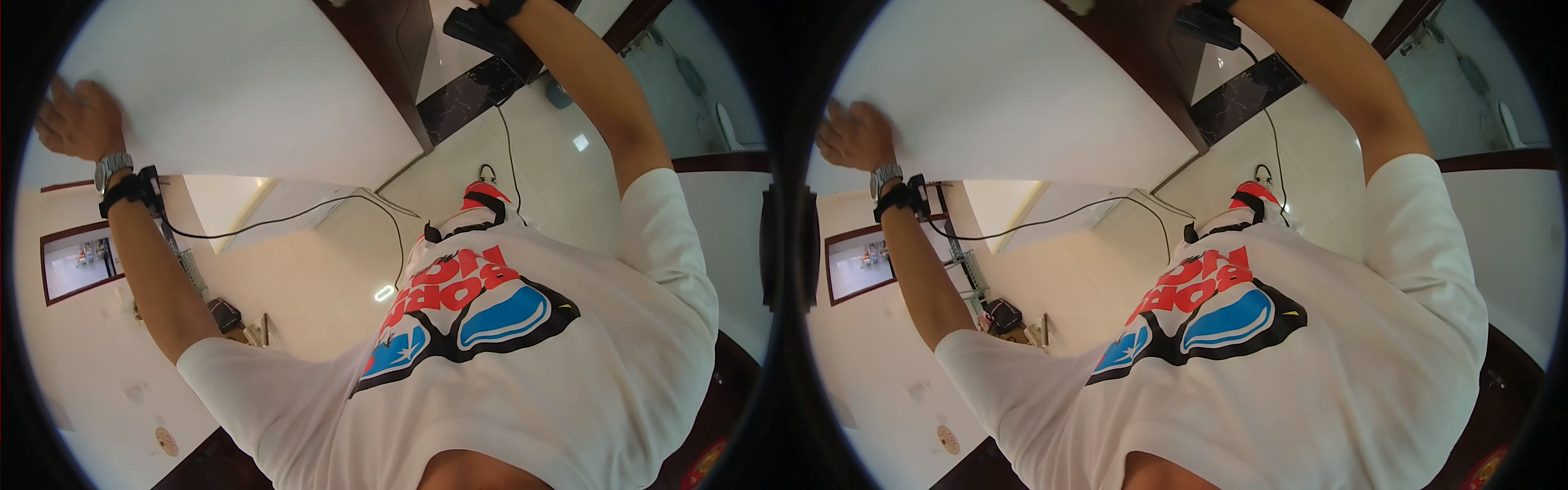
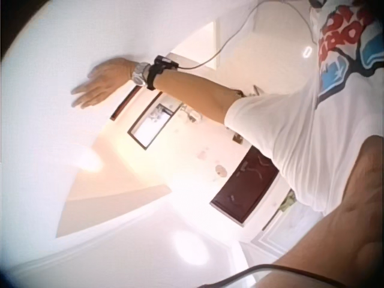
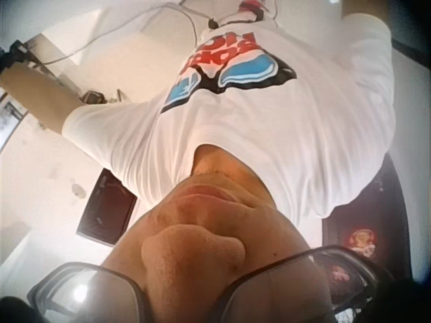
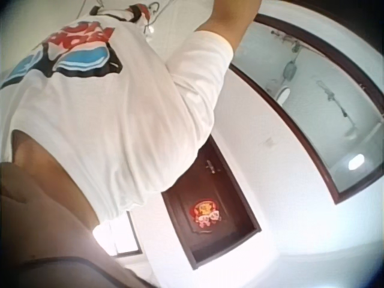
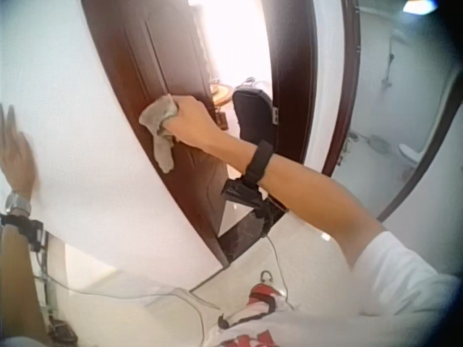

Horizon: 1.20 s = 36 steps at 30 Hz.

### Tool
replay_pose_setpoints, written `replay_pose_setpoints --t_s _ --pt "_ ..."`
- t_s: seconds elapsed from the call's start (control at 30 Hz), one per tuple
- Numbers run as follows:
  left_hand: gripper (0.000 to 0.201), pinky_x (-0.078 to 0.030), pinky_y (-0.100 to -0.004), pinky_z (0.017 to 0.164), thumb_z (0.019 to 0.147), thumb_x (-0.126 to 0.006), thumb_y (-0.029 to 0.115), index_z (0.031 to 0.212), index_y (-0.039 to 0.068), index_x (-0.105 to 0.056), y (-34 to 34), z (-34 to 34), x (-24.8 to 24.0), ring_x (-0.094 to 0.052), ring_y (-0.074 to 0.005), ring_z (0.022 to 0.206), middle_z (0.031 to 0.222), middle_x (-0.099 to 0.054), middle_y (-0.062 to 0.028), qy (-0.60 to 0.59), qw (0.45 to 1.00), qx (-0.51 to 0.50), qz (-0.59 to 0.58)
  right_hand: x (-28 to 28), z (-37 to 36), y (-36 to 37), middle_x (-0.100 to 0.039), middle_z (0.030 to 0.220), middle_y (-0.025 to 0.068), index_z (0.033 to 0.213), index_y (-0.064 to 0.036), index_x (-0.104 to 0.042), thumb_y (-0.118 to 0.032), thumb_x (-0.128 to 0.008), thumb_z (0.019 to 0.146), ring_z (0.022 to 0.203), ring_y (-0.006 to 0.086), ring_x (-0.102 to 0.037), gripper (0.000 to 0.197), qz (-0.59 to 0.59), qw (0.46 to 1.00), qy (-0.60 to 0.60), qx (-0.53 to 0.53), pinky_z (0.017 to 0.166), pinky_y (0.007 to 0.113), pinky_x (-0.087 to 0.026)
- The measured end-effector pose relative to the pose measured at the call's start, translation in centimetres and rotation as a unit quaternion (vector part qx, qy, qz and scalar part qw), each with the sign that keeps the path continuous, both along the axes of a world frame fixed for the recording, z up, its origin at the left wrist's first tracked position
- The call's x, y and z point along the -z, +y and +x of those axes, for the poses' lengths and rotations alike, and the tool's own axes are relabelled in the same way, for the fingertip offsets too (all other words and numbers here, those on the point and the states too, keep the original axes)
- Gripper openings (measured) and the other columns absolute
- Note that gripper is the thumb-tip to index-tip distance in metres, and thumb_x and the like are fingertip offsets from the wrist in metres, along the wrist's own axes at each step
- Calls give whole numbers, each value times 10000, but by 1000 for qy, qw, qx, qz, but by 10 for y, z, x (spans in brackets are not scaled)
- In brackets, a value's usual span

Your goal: The person wipes down a sliding glass door frame, applies a red paper sticker ornament onto the glass pane, wipes a solid wooden room door on both sides, and then wipes the top surface of a refrigerator with a cloth.

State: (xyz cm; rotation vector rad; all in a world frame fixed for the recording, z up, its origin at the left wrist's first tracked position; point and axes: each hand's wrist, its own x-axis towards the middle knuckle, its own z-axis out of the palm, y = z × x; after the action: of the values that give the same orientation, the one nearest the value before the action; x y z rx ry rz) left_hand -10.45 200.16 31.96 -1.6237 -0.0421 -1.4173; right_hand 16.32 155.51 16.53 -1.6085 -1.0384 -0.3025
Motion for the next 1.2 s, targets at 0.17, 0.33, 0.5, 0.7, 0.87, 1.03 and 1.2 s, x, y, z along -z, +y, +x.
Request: replay_pose_setpoints --t_s 0.17,0.33,0.5,0.7,0.87,1.03,1.2 --pt "577 -321 -661 1333 1106 -582 411 1627 179 -675 -95 33 15 -392 -493 1653 1759 -524 -246 29 982 128 -135 -49 54 -18 -845 1149 159 1280 39 -792 48 -644 891 1040 260 -812 416 269 951 -71 -138 890 389 -645" --pt "609 -268 -680 1374 1129 -534 391 1687 152 -589 -121 22 11 -345 -512 1687 1826 -428 -253 22 980 99 -172 -42 33 -12 -835 1296 172 1237 24 -805 41 -626 931 1188 269 -784 356 252 959 0 -127 1010 381 -619" --pt "674 -294 -670 1345 1161 -549 391 1691 -23 -496 -150 33 2 -330 -525 1680 1825 -338 -343 -2 977 80 -196 49 27 20 -856 1021 213 1208 15 -816 -243 -781 954 968 355 -849 364 64 986 151 -32 904 444 -663" --pt "645 -237 -668 1375 1208 -541 435 1741 73 -516 -245 110 21 -298 -487 1726 1865 -361 -265 99 943 242 -207 257 -26 27 -817 1295 300 1422 14 -749 -374 -637 1075 1229 380 -798 533 -145 882 445 -42 1040 471 -599" --pt "684 -222 -674 1386 1214 -469 528 1721 78 -557 -228 48 27 -268 -488 1742 1852 -394 -255 4 958 193 -210 310 -73 42 -793 1032 128 1278 42 -766 -350 -609 1114 902 201 -738 453 -267 816 502 -104 784 392 -566" --pt "657 -241 -652 1387 1220 -456 458 1721 40 -538 -206 -4 34 -270 -486 1740 1867 -376 -235 -19 973 170 -157 166 -97 79 -815 1143 162 1432 -11 -740 -308 -672 1099 1038 250 -749 452 -130 876 420 -200 923 424 -595" --pt "719 -225 -657 1395 1230 -416 528 1720 10 -509 -208 -20 26 -286 -481 1738 1830 -421 -262 -16 980 142 -139 12 -56 132 -683 1583 70 1702 -60 -538 -97 -579 1119 1452 211 -621 586 -29 913 176 -367 1274 367 -463"
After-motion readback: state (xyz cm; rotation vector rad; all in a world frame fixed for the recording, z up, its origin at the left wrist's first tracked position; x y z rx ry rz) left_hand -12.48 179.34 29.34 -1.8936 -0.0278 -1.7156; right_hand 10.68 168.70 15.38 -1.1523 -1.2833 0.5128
